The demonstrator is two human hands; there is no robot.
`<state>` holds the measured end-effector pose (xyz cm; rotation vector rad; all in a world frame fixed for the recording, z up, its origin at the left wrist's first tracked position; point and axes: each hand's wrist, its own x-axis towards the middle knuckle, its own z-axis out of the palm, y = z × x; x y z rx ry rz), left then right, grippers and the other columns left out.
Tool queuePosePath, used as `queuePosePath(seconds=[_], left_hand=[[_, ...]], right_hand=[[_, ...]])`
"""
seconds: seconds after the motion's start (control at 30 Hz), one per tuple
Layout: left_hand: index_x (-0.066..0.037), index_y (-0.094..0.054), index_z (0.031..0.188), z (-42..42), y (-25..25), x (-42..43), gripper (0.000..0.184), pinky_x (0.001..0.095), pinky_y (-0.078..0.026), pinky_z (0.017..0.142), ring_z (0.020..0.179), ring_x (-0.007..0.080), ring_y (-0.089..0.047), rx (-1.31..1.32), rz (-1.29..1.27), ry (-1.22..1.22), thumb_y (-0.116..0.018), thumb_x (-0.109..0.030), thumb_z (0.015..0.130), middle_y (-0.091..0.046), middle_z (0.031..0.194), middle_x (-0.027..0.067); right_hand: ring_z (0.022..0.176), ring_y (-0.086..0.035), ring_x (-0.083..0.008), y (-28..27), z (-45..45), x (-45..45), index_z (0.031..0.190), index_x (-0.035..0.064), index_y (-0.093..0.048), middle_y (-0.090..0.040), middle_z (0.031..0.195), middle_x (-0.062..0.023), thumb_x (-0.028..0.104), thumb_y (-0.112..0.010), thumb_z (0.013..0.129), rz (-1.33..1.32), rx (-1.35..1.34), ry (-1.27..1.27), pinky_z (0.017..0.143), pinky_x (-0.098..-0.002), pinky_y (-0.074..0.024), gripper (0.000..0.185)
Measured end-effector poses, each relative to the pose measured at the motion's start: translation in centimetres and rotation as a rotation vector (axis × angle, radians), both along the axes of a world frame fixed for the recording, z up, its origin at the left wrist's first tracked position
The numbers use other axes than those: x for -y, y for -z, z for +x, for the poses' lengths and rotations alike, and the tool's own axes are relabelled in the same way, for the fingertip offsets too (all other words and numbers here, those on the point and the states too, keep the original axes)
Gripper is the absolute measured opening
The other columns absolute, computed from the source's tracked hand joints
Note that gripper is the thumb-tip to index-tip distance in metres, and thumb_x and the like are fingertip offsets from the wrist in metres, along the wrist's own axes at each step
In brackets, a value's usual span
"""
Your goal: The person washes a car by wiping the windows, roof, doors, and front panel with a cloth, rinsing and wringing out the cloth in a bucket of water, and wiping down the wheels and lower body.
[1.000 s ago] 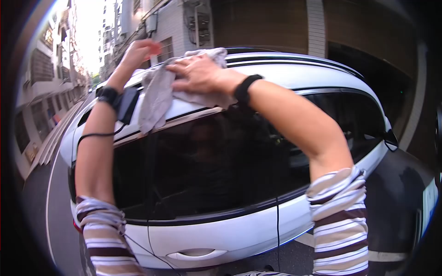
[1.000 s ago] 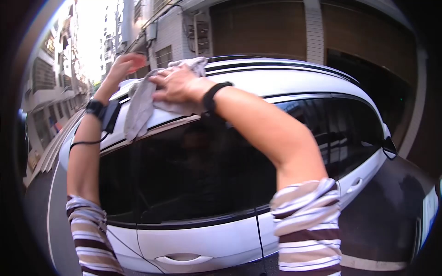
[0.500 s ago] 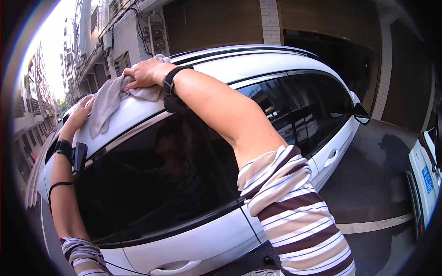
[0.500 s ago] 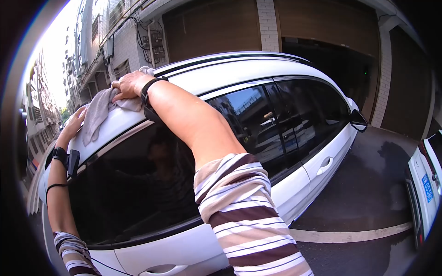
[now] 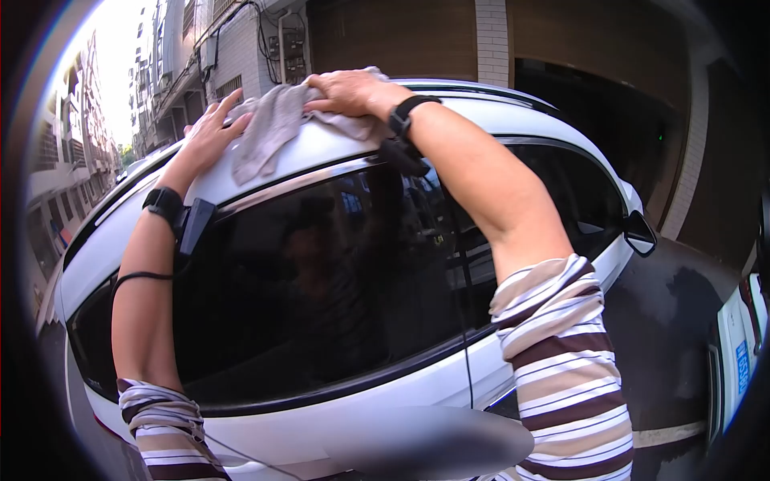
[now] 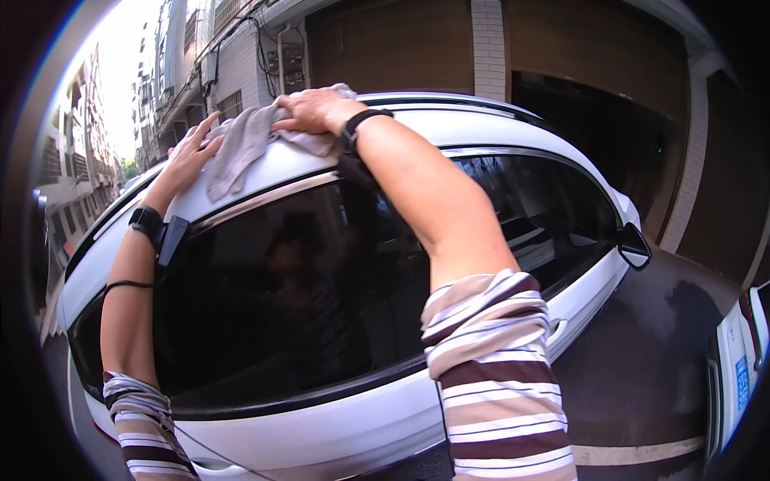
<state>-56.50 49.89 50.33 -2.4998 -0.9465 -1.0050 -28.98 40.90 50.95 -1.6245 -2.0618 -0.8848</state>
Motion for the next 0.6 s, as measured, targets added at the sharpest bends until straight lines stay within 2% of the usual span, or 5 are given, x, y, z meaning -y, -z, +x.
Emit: queuePosePath(seconds=[0.1,0.27,0.43,0.53,0.6], left_hand=[[-0.033,-0.035,0.149,3.1,0.6,2.2,0.062,0.0619,-0.016,0.112,0.136,0.0352,-0.039,-0.100,0.020,0.013,-0.040,-0.063,0.095,-0.047,0.141,0.0162],[-0.039,-0.038,0.147,3.6,1.1,1.8,0.047,0.0565,-0.028,0.105,0.121,0.0313,-0.050,-0.161,0.084,-0.080,-0.038,-0.049,0.101,-0.057,0.119,0.0122],[-0.034,-0.036,0.148,4.1,1.0,2.0,0.049,0.0521,-0.032,0.100,0.120,0.0316,-0.050,-0.146,0.155,-0.142,-0.039,-0.048,0.101,-0.058,0.121,0.0129],[-0.033,-0.030,0.151,5.0,1.6,0.6,0.054,0.0511,-0.032,0.100,0.120,0.0320,-0.050,-0.117,0.218,-0.174,-0.041,-0.048,0.100,-0.057,0.125,0.0132],[-0.033,-0.029,0.152,5.1,1.8,0.3,0.056,0.0511,-0.032,0.100,0.121,0.0318,-0.050,-0.097,0.220,-0.168,-0.042,-0.048,0.099,-0.056,0.126,0.0131]], right_hand=[[0.119,-0.057,-0.0321,0.7,5.0,2.2,0.133,0.0161,-0.051,-0.061,0.127,-0.0142,0.067,-0.045,0.091,0.031,-0.028,0.072,0.099,-0.0440,-0.0457,0.066],[0.120,-0.056,-0.0300,1.9,8.1,4.7,0.132,0.0220,-0.052,-0.061,0.124,-0.0113,0.066,-0.045,0.091,0.058,-0.061,0.199,0.096,-0.0477,-0.0432,0.061],[0.127,-0.049,-0.0349,1.7,5.6,3.9,0.144,0.0286,-0.044,-0.053,0.139,-0.0103,0.066,-0.048,0.085,0.047,-0.154,0.274,0.104,-0.0564,-0.0353,0.070],[0.135,-0.042,-0.0351,1.1,2.9,3.6,0.146,0.0244,-0.042,-0.048,0.145,-0.0090,0.067,-0.053,0.080,-0.037,-0.147,0.259,0.108,-0.0613,-0.0288,0.079],[0.128,-0.049,-0.0338,1.6,2.8,2.9,0.141,0.0265,-0.047,-0.056,0.134,-0.0091,0.065,-0.055,0.080,0.052,-0.143,0.246,0.103,-0.0596,-0.0329,0.072]])
